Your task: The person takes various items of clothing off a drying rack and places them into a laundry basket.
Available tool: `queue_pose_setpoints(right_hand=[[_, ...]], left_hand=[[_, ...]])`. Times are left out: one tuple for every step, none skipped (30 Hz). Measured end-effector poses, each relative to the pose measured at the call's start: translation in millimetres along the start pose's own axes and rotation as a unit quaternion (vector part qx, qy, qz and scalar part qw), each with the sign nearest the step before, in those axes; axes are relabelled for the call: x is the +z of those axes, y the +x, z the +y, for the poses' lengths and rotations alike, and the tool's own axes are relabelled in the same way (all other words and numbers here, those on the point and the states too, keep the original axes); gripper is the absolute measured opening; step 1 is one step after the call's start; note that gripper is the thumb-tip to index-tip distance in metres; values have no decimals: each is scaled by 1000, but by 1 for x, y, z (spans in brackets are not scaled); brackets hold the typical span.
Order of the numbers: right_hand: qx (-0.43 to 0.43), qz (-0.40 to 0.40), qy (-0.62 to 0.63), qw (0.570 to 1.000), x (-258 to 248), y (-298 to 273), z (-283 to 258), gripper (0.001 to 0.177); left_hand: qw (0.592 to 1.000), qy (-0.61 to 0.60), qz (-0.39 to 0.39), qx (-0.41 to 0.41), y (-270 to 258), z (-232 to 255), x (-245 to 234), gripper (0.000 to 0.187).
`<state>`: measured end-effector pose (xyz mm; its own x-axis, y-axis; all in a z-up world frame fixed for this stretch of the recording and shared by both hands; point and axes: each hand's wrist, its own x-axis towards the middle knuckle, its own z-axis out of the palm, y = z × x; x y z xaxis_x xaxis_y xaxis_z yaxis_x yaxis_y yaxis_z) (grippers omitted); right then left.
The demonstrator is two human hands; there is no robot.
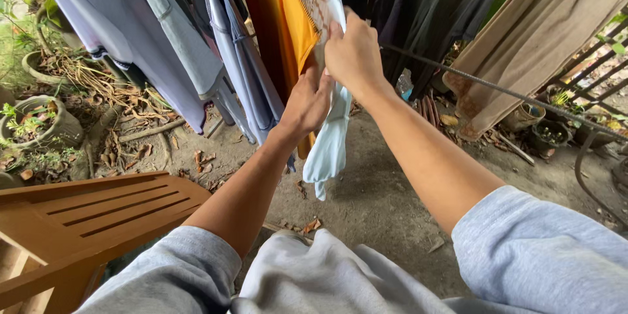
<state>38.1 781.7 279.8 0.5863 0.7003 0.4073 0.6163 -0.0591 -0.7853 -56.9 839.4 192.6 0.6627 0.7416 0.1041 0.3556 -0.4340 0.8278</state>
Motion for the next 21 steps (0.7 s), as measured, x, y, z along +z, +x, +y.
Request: queue_pose_setpoints(right_hand=[[3, -6, 12, 1000, 0, 0, -2, 27], [10, -11, 22, 1000, -1, -3, -1, 25], [16, -16, 33, 999, -1, -3, -1, 24], [2, -9, 32, 999, -1, -3, -1, 22], [-12, -2, 31, 999, -2, -2, 0, 21], [-25, 6, 30, 999, -2, 0, 2, 22], [-39, 22, 1, 999, -4, 2, 3, 20], [-54, 38, -28, 997, -5, 5, 3, 19], [-68, 54, -57, 995, -6, 7, 3, 18], [-67, 55, -67, 994, -8, 9, 3, 18], [-67, 55, -78, 993, -9, 11, 3, 18], [-65, 56, -88, 992, -11, 12, 2, 19], [-86, 59, -79, 991, -13, 12, 1, 16], [-106, 63, -69, 990, -16, 11, -1, 15], [-126, 66, -60, 988, -18, 9, -4, 14], [-107, 60, -66, 990, -20, 5, -7, 14], [-88, 55, -72, 992, -21, 1, -12, 14], [-69, 51, -78, 993, -24, -2, -17, 15], [-63, 55, -86, 993, -28, -5, -22, 15], [-55, 58, -94, 992, -31, -9, -26, 15], [-47, 62, -102, 992, -34, -14, -30, 16]], left_hand=[[1000, -5, 15, 6, 5, -2, 0, 65], [1000, -10, 27, 11, 9, -5, 1, 65], [1000, 0, 26, -12, 15, -8, 1, 65], [999, 10, 22, -33, 22, -11, 2, 66], [998, 20, 18, -54, 27, -13, 2, 67], [999, -3, 36, -30, 31, -14, 3, 66], [998, -26, 54, -6, 34, -15, 3, 66], [996, -50, 71, 20, 37, -15, 2, 66], [994, -70, 82, 37, 40, -14, 2, 65], [990, -89, 91, 53, 43, -13, 2, 64], [986, -109, 101, 70, 45, -12, 3, 63], [983, -121, 107, 86, 47, -12, 2, 61], [979, -134, 113, 101, 49, -12, 2, 60], [975, -146, 118, 117, 53, -13, 3, 59], [976, -137, 122, 118, 58, -14, 3, 56], [977, -127, 125, 120, 63, -18, 4, 54], [977, -117, 128, 122, 68, -22, 5, 52], [974, -133, 134, 129, 75, -27, 6, 53], [970, -149, 139, 136, 82, -34, 7, 54], [966, -164, 143, 142, 89, -43, 8, 55], [965, -140, 170, 146, 99, -52, 11, 56]])
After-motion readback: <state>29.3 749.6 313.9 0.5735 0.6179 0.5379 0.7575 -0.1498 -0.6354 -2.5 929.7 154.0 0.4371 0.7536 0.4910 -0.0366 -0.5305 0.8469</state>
